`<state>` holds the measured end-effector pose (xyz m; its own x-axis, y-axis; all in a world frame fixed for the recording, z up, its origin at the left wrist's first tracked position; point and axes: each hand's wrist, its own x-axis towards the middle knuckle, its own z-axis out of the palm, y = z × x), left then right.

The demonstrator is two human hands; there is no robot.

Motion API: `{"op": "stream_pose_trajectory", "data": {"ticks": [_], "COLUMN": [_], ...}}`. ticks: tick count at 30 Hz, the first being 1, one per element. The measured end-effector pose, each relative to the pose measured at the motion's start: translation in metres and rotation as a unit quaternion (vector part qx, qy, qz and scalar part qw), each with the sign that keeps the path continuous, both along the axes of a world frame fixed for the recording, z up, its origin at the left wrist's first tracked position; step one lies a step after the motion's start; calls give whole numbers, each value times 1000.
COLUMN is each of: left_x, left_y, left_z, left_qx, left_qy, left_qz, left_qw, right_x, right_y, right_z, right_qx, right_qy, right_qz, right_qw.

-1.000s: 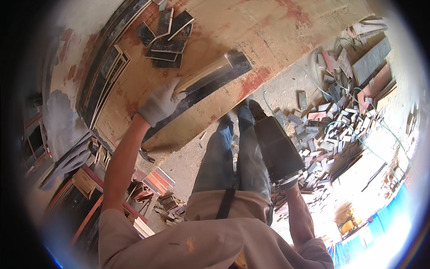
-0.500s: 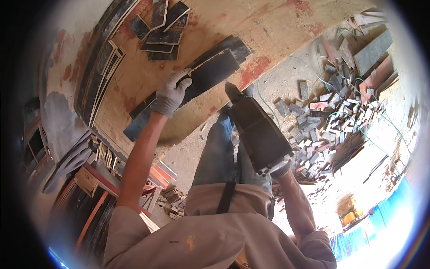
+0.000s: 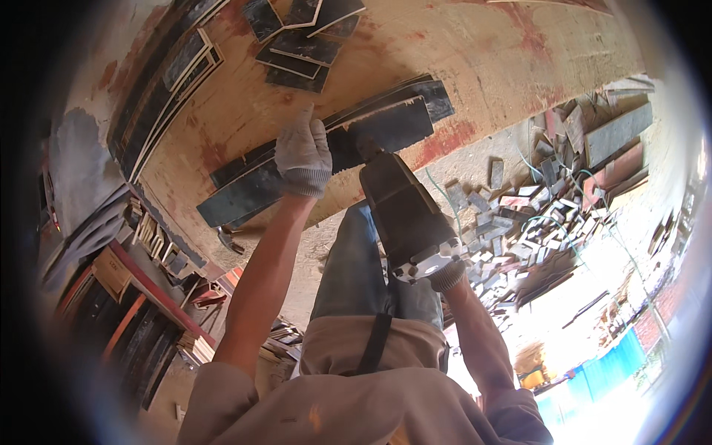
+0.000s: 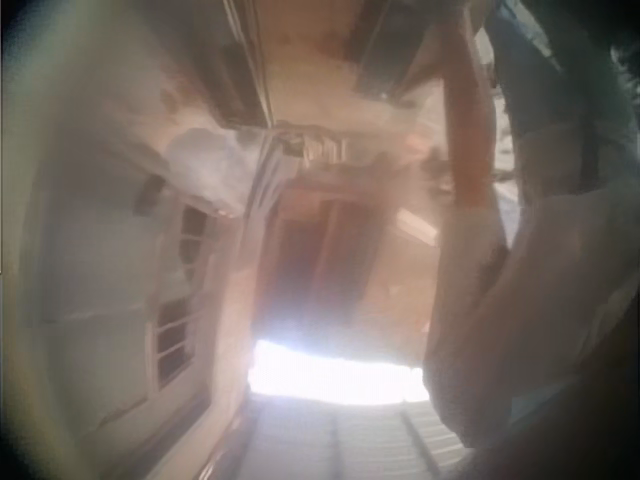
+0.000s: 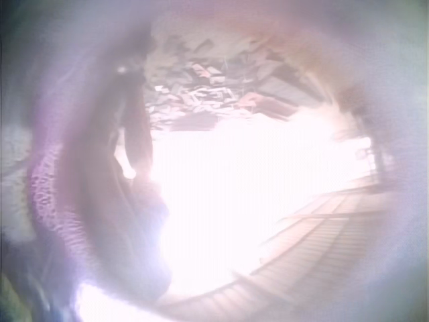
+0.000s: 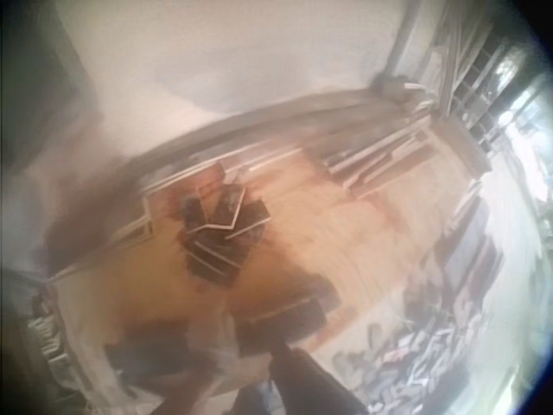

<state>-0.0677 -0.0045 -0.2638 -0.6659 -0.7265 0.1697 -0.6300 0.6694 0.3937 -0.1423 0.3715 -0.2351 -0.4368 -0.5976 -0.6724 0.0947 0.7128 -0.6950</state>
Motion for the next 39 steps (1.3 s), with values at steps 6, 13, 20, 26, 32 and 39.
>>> {"op": "stream_pose_trajectory", "data": {"ticks": [6, 13, 20, 26, 32, 39], "left_x": [-2, -1, -2, 0, -3, -3], "left_y": [-4, -4, -7, -6, -5, -5], "left_z": [-2, -4, -4, -3, -1, -2], "left_qx": [24, 51, 39, 28, 24, 21], "left_qy": [-46, -49, -67, -70, -78, -59], "left_qz": [-2, 0, -13, -21, -17, -5], "left_qw": [999, 997, 997, 997, 997, 998], "right_x": [-13, -20, -22, -21, -20, -18], "right_y": [-11, -17, -13, -6, 0, -1], "right_z": [5, 14, 25, 26, 29, 28], "right_qx": [25, 42, 53, 54, 51, 48], "right_qy": [-2, -12, -17, -21, -21, -26], "right_qz": [20, 28, 32, 30, 26, 29], "right_qw": [999, 999, 998, 998, 998, 998]}}
